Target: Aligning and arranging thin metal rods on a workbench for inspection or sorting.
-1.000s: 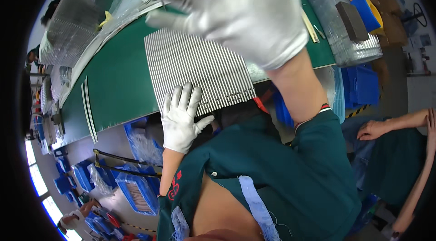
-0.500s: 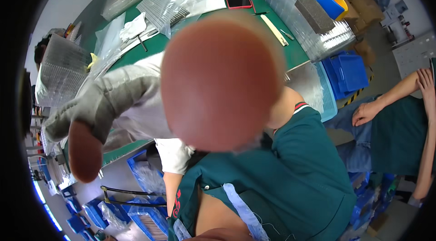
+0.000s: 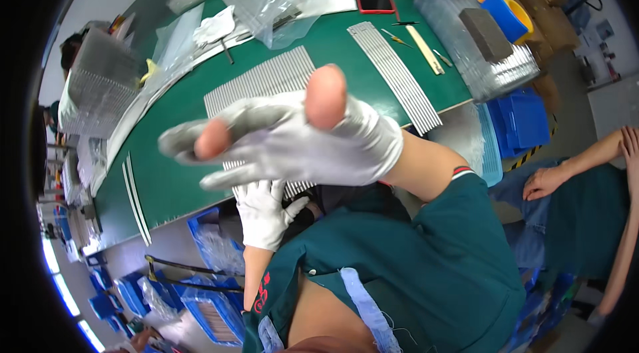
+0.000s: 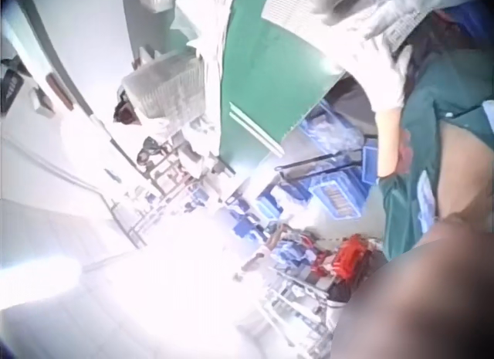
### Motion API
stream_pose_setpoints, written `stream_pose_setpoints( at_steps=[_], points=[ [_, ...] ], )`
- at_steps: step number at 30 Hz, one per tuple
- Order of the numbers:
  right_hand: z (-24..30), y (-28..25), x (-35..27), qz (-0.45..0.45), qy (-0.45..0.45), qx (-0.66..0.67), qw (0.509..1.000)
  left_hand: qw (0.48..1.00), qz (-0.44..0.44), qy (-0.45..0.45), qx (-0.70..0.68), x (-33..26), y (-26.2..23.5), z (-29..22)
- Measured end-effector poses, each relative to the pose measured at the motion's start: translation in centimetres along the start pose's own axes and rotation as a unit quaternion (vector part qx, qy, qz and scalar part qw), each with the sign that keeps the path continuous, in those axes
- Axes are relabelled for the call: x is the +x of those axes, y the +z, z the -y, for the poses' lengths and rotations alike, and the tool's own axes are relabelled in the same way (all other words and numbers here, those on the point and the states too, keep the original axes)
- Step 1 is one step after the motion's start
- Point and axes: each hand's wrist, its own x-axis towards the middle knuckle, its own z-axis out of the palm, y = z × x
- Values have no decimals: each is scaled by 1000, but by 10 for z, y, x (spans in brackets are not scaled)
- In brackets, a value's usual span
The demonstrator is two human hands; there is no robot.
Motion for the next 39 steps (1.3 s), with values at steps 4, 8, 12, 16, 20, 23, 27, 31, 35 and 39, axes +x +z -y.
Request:
stream_pose_setpoints(
  at_steps=[4, 8, 12, 16, 20, 23, 27, 31, 35, 39],
  points=[
    [14, -34, -37, -213, -7, -248, 945, 1000, -16, 5, -19, 7, 2, -1],
    [12, -54, -52, -142, 75, -832, 532, 1000, -3, -12, -28, 1, 5, 4],
    [-12, -62, -67, 57, 240, -896, 370, 998, 9, 5, -60, -3, -4, 6],
    [-21, -57, -61, 91, 242, -875, 409, 999, 19, -31, -24, -7, -15, 10],
    [-29, -50, -68, 117, 254, -852, 443, 999, 13, -26, -34, -11, -4, 13],
    [-27, -51, -68, 141, 244, -845, 454, 998, 32, -20, -51, -10, -8, 9],
    [-21, -54, -61, 104, 235, -865, 430, 995, 50, -17, -79, 0, -9, 6],
    [-23, -55, -59, 109, 246, -861, 432, 995, 55, -15, -80, 1, -7, 6],
    [-30, -57, -54, 115, 237, -855, 448, 997, 51, -32, -54, -6, -11, 13],
    [-51, -61, -41, 114, 210, -838, 491, 997, 34, -65, -11, -24, -13, 27]
  ],
)
